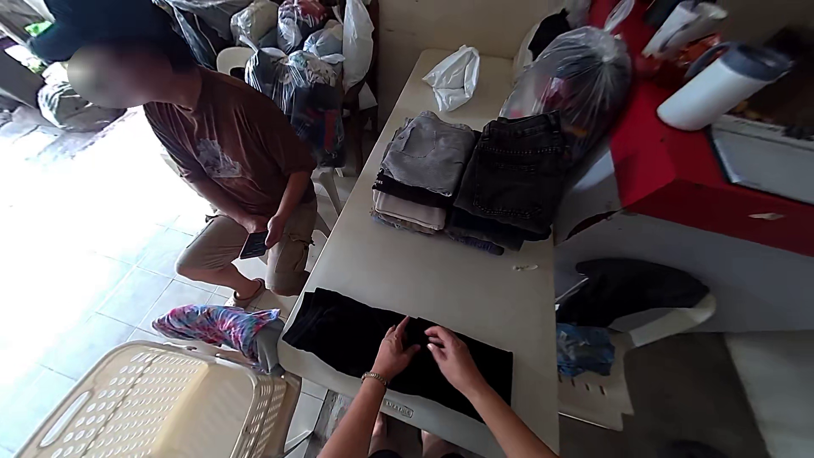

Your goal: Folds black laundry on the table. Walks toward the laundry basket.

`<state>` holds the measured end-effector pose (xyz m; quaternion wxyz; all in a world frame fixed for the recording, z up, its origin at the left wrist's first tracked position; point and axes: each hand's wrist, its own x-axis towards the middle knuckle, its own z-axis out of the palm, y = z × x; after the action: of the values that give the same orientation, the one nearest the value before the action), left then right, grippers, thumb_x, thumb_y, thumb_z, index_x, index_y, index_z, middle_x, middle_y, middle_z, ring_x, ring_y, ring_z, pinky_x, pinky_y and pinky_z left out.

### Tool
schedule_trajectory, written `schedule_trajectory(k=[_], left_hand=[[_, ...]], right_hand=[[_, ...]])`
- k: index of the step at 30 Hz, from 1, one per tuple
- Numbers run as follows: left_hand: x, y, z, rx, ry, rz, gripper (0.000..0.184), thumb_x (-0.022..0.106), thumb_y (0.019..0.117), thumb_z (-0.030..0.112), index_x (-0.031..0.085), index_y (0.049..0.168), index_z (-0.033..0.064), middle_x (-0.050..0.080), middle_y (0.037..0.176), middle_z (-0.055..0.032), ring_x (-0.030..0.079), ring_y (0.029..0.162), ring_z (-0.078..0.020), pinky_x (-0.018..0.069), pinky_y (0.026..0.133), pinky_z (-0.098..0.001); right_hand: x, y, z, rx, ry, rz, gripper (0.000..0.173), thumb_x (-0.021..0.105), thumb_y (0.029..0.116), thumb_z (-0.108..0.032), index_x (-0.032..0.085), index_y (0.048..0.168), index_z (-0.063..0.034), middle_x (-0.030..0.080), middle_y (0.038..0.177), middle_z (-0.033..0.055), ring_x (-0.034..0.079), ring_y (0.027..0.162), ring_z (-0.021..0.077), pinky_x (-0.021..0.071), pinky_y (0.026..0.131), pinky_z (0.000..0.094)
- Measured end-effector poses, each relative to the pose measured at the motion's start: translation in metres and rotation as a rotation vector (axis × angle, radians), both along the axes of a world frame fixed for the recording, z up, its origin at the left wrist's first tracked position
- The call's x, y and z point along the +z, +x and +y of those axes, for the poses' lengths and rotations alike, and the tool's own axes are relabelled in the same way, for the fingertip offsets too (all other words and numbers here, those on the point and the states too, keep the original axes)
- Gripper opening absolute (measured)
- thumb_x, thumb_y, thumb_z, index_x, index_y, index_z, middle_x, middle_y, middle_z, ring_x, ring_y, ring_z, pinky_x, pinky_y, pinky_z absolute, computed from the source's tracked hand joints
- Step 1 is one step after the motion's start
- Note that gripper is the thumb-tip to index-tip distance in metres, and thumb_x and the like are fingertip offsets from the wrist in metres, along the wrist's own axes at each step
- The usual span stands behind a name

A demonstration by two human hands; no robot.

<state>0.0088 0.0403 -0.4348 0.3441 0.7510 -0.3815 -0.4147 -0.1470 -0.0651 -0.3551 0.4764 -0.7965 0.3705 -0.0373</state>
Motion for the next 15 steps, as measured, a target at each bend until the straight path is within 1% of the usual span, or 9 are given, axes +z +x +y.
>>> schedule_trajectory(k=[2,4,6,7,9,11,12,13,15], left_hand=[[-0.003,-0.003,0.003,0.045,-0.039,0.006,0.071,0.072,0.0914,0.024,0.043,0.154,0.0070,0.067,0.121,-0.0231,0.063,0.116,-0.0349,0.0467,0.108,-0.0476],[-0.007,-0.003,0.009,0.150,-0.113,0.082,0.072,0.068,0.0884,0.018,0.043,0.155,0.0089,0.069,0.111,-0.0211,0.067,0.098,-0.0299,0.0532,0.094,-0.0467],[-0.009,-0.004,0.015,0.211,-0.151,0.107,0.074,0.067,0.0857,0.015,0.042,0.155,0.0104,0.070,0.103,-0.0197,0.066,0.089,-0.0276,0.0537,0.087,-0.0459],[-0.010,-0.004,0.017,0.207,-0.156,0.078,0.073,0.067,0.0854,0.014,0.044,0.155,0.0102,0.070,0.106,-0.0204,0.066,0.091,-0.0285,0.0532,0.088,-0.0464],[-0.010,-0.005,0.019,0.181,-0.167,-0.056,0.066,0.067,0.0859,0.014,0.052,0.150,0.0103,0.069,0.115,-0.0209,0.066,0.103,-0.0311,0.0518,0.095,-0.0468],[-0.011,-0.007,0.018,0.185,-0.209,-0.259,0.055,0.071,0.0841,0.014,0.066,0.139,0.0149,0.068,0.119,-0.0200,0.062,0.115,-0.0333,0.0496,0.103,-0.0460],[-0.013,-0.008,0.019,0.187,-0.239,-0.330,0.050,0.072,0.0843,0.013,0.070,0.134,0.0174,0.063,0.122,-0.0223,0.058,0.118,-0.0356,0.0486,0.104,-0.0464],[-0.015,-0.008,0.020,0.166,-0.265,-0.378,0.046,0.072,0.0873,0.013,0.071,0.132,0.0189,0.058,0.131,-0.0254,0.056,0.124,-0.0378,0.0493,0.106,-0.0460],[-0.015,-0.010,0.025,0.075,-0.281,-0.403,0.040,0.064,0.0966,0.013,0.069,0.136,0.0195,0.047,0.150,-0.0277,0.050,0.137,-0.0403,0.0481,0.111,-0.0465]], right_hand=[[0.001,-0.033,-0.013,-0.101,-0.175,0.066,0.026,0.062,0.0992,-0.011,0.069,0.122,-0.0021,0.068,0.125,0.0170,0.066,0.118,0.0279,0.0548,0.102,0.0430],[-0.012,-0.072,-0.025,-0.249,-0.375,0.110,0.027,0.067,0.0956,-0.012,0.071,0.120,-0.0006,0.066,0.126,0.0231,0.061,0.122,0.0395,0.0495,0.106,0.0542],[-0.031,-0.108,-0.030,-0.358,-0.467,0.163,0.042,0.075,0.0903,-0.016,0.066,0.127,0.0024,0.059,0.132,0.0319,0.056,0.125,0.0511,0.0457,0.105,0.0634],[-0.040,-0.120,-0.029,-0.400,-0.434,0.186,0.053,0.078,0.0887,-0.019,0.061,0.134,0.0038,0.056,0.135,0.0347,0.054,0.126,0.0530,0.0451,0.105,0.0646],[-0.055,-0.135,-0.024,-0.505,-0.216,0.182,0.069,0.078,0.0906,-0.023,0.048,0.146,0.0054,0.055,0.134,0.0355,0.057,0.123,0.0495,0.0470,0.104,0.0616],[-0.065,-0.140,-0.021,-0.648,0.089,0.106,0.071,0.077,0.0932,-0.025,0.043,0.149,0.0020,0.059,0.134,0.0307,0.061,0.120,0.0405,0.0491,0.103,0.0560],[-0.065,-0.140,-0.021,-0.720,0.211,0.061,0.067,0.077,0.0926,-0.023,0.045,0.146,0.0009,0.062,0.128,0.0280,0.063,0.114,0.0364,0.0510,0.099,0.0538],[-0.063,-0.139,-0.022,-0.784,0.315,0.016,0.060,0.077,0.0920,-0.018,0.049,0.142,0.0015,0.064,0.123,0.0260,0.065,0.108,0.0329,0.0529,0.094,0.0513],[-0.049,-0.137,-0.025,-0.895,0.501,-0.075,0.046,0.072,0.0930,-0.006,0.053,0.133,0.0039,0.066,0.112,0.0215,0.066,0.095,0.0261,0.0571,0.083,0.0449]])
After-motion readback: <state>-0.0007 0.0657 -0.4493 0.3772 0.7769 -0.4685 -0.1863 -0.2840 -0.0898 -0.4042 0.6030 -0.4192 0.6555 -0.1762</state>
